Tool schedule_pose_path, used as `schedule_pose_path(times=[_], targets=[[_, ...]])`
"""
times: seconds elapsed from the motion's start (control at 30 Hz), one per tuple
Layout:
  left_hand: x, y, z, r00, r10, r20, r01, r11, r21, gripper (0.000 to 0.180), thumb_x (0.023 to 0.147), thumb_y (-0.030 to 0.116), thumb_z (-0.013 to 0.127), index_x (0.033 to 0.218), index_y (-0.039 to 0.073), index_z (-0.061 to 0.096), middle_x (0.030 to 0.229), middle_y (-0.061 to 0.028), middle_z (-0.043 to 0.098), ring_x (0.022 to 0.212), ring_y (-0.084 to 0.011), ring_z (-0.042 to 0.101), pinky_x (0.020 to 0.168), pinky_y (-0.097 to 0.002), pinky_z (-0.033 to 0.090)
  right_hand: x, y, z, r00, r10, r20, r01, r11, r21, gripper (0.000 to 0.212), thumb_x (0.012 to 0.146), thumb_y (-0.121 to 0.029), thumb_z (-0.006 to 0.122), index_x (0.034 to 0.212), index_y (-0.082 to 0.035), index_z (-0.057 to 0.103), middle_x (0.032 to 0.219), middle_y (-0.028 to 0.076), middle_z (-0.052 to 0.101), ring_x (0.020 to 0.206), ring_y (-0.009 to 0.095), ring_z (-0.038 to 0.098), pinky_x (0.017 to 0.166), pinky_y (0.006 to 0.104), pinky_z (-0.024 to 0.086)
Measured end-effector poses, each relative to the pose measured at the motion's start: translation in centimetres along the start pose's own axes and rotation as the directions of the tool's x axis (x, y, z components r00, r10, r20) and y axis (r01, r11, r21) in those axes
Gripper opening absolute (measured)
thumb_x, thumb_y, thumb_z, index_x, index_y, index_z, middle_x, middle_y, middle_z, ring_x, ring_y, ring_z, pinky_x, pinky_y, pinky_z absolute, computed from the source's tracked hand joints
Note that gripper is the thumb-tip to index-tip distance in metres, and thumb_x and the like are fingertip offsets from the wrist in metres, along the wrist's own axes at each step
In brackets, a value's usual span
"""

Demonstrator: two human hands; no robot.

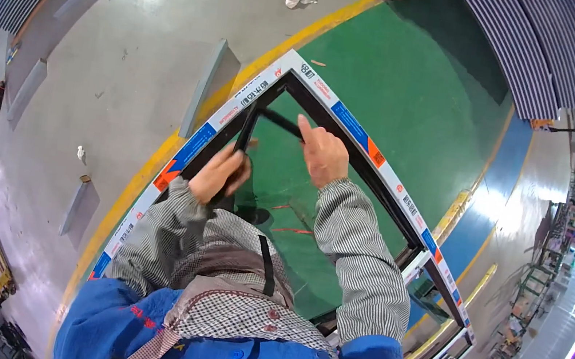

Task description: The recorder is applying and pressing a rubber sealant strip into the grooves of a metal frame.

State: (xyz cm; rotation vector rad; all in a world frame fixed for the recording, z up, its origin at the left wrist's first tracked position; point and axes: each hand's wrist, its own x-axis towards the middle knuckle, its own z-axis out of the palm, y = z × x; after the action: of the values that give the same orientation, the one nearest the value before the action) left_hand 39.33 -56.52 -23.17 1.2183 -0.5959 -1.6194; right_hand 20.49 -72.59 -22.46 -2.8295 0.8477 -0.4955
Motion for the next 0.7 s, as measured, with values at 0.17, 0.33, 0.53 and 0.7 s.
schedule_pose_path(times=[0.17, 0.33, 0.53, 0.7], targets=[[5.6, 2.3, 2.8, 0.986, -0.049, -0.158, 0.048, 0.999, -0.011, 0.023, 0.099, 0.030, 0.038, 0.104, 0.010, 0.048, 0.065, 0.0014, 0.040, 0.045, -0.0074, 0.033, 0.040, -0.0233, 0.028, 1.0, 0.1, -0.6, 0.995, 0.089, 0.037, -0.084, 0.990, -0.116, 0.059, 0.082, -0.009, 0.061, 0.137, -0.013, 0.040, 0.076, 0.009, 0.050, 0.067, 0.028, 0.055, 0.059, 0.0403, 0.045], [6.9, 4.2, 2.3, 0.981, -0.157, -0.111, 0.157, 0.988, -0.013, 0.027, 0.100, 0.031, 0.035, 0.110, 0.011, 0.050, 0.063, 0.0026, 0.037, 0.045, -0.0072, 0.028, 0.040, -0.0248, 0.024, 1.1, -0.1, -1.2, 0.994, 0.103, -0.031, -0.106, 0.987, -0.120, 0.058, 0.084, -0.011, 0.058, 0.139, -0.014, 0.038, 0.078, 0.007, 0.049, 0.062, 0.023, 0.056, 0.055, 0.0336, 0.048], [9.0, 3.1, 1.8, 0.962, -0.261, -0.084, 0.261, 0.965, -0.006, 0.031, 0.100, 0.033, 0.034, 0.110, 0.009, 0.051, 0.059, 0.0039, 0.033, 0.044, -0.0073, 0.026, 0.039, -0.0255, 0.024, 0.8, -0.8, -1.2, 0.988, 0.149, 0.047, -0.143, 0.984, -0.106, 0.057, 0.084, -0.013, 0.059, 0.137, -0.013, 0.039, 0.076, 0.007, 0.051, 0.060, 0.025, 0.057, 0.054, 0.0355, 0.048], [10.9, -0.1, 1.8, 0.956, 0.032, -0.292, 0.028, 0.980, 0.199, 0.034, 0.095, 0.032, 0.043, 0.109, 0.004, 0.055, 0.062, -0.0053, 0.047, 0.052, -0.0165, 0.046, 0.050, -0.0326, 0.036, 1.4, -0.4, -0.1, 0.980, 0.195, 0.044, -0.188, 0.974, -0.128, 0.053, 0.085, -0.011, 0.058, 0.135, -0.012, 0.042, 0.077, 0.008, 0.052, 0.062, 0.026, 0.056, 0.055, 0.0372, 0.046]])
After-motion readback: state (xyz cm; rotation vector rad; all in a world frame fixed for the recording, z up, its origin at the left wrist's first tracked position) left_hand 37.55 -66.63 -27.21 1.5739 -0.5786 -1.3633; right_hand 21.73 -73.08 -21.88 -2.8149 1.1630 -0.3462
